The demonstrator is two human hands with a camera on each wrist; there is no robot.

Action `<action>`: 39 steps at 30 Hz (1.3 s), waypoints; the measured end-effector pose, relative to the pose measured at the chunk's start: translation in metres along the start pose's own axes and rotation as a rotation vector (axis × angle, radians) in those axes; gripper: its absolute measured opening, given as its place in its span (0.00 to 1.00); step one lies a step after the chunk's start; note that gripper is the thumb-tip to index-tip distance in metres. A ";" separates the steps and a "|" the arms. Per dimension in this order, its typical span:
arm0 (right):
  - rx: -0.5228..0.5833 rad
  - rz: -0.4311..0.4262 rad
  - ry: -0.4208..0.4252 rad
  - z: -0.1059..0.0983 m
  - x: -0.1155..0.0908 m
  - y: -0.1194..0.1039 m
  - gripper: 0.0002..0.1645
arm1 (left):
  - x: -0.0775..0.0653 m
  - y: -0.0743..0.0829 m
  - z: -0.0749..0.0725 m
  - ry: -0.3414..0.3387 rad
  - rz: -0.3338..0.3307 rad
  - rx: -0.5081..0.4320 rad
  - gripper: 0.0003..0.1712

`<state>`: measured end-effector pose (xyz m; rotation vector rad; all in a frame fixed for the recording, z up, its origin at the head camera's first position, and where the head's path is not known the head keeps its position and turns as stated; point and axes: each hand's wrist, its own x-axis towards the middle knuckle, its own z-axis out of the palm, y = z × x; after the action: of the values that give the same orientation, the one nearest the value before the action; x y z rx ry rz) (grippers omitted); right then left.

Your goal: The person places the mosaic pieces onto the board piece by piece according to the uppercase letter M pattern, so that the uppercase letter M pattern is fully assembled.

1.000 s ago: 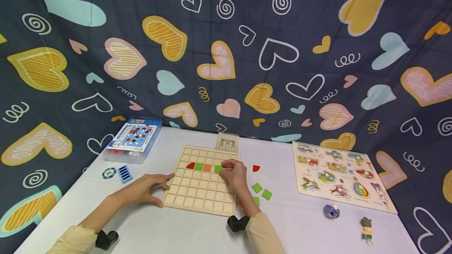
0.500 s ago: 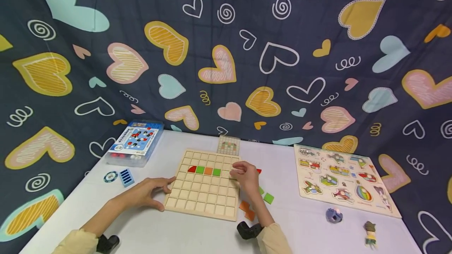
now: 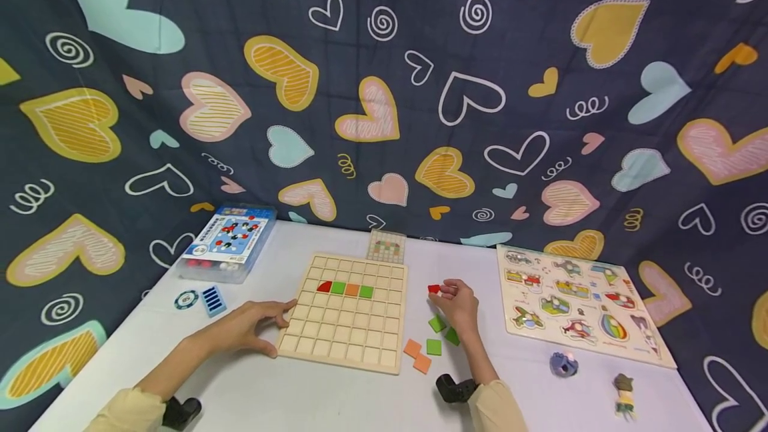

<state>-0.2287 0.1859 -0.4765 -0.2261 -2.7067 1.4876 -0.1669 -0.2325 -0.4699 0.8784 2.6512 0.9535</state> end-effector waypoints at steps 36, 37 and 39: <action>0.168 -0.098 -0.042 0.019 0.007 0.002 0.19 | 0.001 0.002 0.001 -0.005 -0.004 -0.001 0.18; 0.186 -0.101 -0.050 0.021 0.007 0.000 0.19 | 0.001 0.002 0.001 -0.001 -0.004 0.000 0.18; 0.220 -0.102 -0.061 0.024 0.006 -0.004 0.20 | 0.000 0.002 0.000 0.006 -0.010 0.001 0.18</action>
<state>-0.2375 0.1645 -0.4862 -0.0337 -2.5268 1.7703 -0.1662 -0.2316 -0.4684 0.8627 2.6583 0.9541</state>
